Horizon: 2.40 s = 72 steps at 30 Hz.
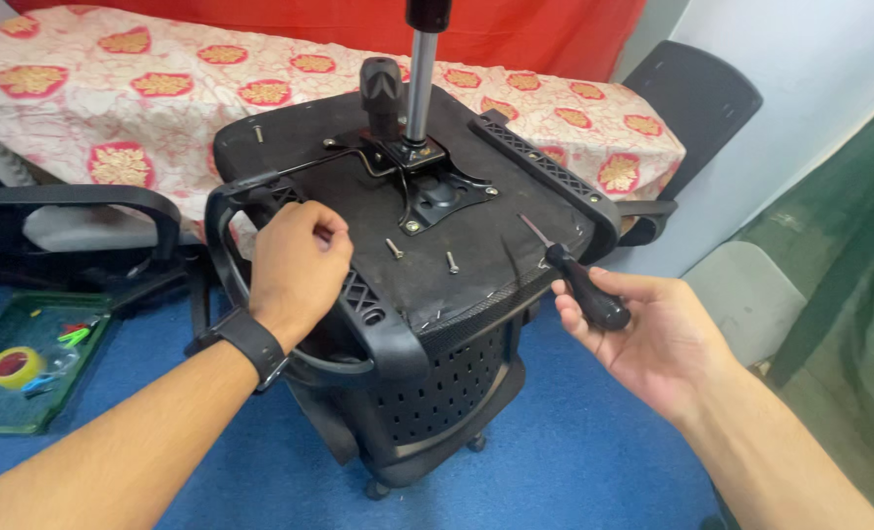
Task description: The person uses a screwdriver to remove screws from the underside of an office chair seat. They loosen and remove multiple screws, then detach the armrest from the chair base.
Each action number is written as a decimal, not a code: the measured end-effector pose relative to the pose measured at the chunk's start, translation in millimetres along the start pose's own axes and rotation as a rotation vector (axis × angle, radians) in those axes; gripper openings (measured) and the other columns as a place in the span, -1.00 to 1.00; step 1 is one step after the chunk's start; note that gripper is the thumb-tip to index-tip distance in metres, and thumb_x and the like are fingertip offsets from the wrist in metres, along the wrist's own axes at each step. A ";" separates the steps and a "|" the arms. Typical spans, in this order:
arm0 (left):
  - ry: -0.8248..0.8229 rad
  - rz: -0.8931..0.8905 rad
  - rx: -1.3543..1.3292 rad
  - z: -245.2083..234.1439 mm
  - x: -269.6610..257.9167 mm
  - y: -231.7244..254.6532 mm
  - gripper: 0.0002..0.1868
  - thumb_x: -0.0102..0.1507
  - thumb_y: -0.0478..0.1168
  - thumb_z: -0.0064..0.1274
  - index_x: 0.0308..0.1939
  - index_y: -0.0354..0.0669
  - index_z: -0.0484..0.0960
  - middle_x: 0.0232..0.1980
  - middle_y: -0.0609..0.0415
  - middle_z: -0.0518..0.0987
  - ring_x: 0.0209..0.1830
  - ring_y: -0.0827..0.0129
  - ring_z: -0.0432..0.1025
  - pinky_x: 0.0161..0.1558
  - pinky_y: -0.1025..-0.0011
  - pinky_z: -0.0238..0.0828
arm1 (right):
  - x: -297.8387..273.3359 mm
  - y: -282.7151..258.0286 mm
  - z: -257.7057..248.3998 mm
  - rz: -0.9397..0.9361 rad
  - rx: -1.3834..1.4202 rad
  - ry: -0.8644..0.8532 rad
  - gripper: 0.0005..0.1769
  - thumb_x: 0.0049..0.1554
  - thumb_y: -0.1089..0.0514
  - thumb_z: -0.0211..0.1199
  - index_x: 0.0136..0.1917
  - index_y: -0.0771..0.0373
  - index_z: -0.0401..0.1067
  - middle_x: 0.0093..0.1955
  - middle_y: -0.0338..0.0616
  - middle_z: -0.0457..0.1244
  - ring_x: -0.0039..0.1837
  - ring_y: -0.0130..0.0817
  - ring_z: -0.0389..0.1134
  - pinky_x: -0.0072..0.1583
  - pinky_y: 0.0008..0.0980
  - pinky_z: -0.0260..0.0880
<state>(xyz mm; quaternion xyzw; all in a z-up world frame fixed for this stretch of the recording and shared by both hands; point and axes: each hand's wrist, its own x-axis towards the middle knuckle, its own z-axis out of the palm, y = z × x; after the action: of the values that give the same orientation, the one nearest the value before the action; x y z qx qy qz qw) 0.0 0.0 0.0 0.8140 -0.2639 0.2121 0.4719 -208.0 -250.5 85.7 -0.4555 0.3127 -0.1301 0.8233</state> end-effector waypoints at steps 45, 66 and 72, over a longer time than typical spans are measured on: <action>-1.008 -0.615 -0.649 -71.9 105.5 -167.7 -0.59 0.19 0.05 0.00 -0.19 -0.21 0.72 -0.19 0.12 0.61 -0.20 0.42 0.36 -0.07 0.44 0.23 | 38.5 105.5 231.9 -0.180 -1.348 0.323 -0.49 -0.13 0.02 0.58 -0.13 0.37 0.40 -0.43 -0.16 0.28 -0.40 -0.39 0.33 -0.30 -0.39 0.34; -0.821 -1.021 -0.528 -75.3 74.3 -103.9 -0.58 0.28 0.02 -0.06 -0.13 -0.29 0.69 -0.14 -0.04 0.69 -0.17 0.29 0.50 -0.08 0.30 0.38 | 37.1 92.2 204.6 -0.002 -1.139 0.097 -0.62 -0.05 0.11 0.49 0.04 0.26 0.61 -0.31 -0.20 0.37 -0.38 -0.45 0.24 -0.29 -0.40 0.29; -0.986 -1.014 -0.497 -59.5 81.1 -100.4 -0.62 0.29 0.11 0.00 -0.13 -0.08 0.71 -0.14 -0.02 0.69 -0.21 0.34 0.47 -0.14 0.36 0.37 | 38.3 87.8 200.5 -0.012 -1.131 0.053 -0.65 0.00 0.02 0.44 -0.03 0.31 0.62 -0.42 -0.18 0.29 -0.41 -0.45 0.22 -0.31 -0.37 0.24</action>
<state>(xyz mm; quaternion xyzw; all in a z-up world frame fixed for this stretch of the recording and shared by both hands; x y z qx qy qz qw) 120.0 75.4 10.0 0.7058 -0.0774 -0.4868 0.5088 -57.7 -87.2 75.6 -0.8240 0.3517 0.0417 0.4422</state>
